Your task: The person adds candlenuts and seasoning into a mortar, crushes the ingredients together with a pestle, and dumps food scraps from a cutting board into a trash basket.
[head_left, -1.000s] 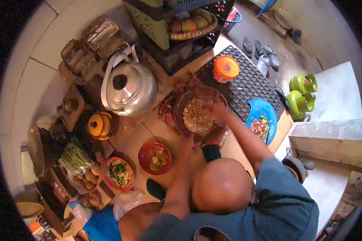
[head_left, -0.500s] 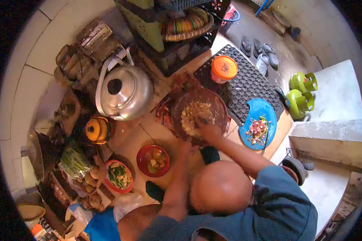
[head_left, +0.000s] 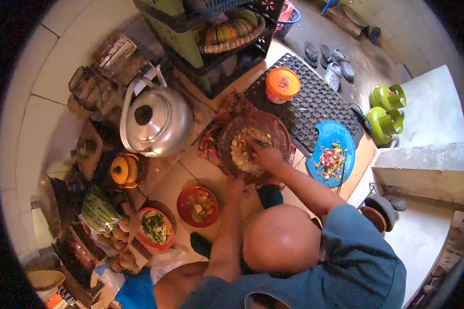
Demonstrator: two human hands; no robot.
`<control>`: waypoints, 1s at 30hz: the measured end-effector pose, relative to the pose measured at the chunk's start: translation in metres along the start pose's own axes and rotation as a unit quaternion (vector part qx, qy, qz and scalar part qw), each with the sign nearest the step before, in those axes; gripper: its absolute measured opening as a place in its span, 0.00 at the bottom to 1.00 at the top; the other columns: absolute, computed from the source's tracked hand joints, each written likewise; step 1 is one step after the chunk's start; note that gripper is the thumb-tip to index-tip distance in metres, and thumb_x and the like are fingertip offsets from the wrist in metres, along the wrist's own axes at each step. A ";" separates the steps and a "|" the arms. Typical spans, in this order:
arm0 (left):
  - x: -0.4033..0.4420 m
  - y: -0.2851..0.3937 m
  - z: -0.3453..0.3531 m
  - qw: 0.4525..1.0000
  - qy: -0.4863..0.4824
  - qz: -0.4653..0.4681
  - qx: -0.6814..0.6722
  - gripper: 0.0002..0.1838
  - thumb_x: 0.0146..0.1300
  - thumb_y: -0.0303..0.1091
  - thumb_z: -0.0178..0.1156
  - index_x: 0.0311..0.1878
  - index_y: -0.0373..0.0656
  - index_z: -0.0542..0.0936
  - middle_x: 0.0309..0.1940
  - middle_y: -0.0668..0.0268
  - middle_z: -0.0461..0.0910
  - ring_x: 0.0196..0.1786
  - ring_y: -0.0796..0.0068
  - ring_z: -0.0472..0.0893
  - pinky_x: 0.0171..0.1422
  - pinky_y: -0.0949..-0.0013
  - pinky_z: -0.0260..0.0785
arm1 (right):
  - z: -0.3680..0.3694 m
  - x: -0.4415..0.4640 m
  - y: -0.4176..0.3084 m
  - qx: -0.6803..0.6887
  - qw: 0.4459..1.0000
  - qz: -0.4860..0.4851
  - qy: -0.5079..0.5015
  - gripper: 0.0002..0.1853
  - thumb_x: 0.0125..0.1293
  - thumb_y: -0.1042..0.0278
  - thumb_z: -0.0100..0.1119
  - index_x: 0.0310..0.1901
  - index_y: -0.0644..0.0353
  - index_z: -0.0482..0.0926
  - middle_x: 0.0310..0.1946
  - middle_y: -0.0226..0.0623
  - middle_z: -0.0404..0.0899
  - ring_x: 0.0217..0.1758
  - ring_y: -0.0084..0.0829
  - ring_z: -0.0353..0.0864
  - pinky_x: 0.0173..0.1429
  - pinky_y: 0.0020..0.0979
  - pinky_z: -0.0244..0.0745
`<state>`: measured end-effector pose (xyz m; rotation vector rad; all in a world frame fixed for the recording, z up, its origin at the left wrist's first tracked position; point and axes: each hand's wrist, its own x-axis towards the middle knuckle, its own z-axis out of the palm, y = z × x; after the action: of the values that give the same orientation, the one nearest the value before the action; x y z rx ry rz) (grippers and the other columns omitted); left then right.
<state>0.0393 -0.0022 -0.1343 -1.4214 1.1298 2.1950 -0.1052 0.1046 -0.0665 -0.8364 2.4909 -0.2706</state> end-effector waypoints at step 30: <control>0.049 -0.026 -0.018 0.994 0.043 0.100 0.023 0.41 0.62 0.33 0.57 0.72 0.42 0.45 0.59 0.45 0.65 0.52 0.53 0.77 0.34 0.55 0.82 | -0.057 0.095 0.020 0.135 0.979 -0.070 -0.132 0.26 0.67 0.49 0.48 0.66 0.34 0.63 0.59 0.47 0.70 0.50 0.52 0.78 0.50 0.47 0.76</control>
<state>0.0434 -0.0072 -0.1926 -1.4522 1.3978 2.2419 -0.2101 0.0644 -0.0617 -0.8714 2.0951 -0.5010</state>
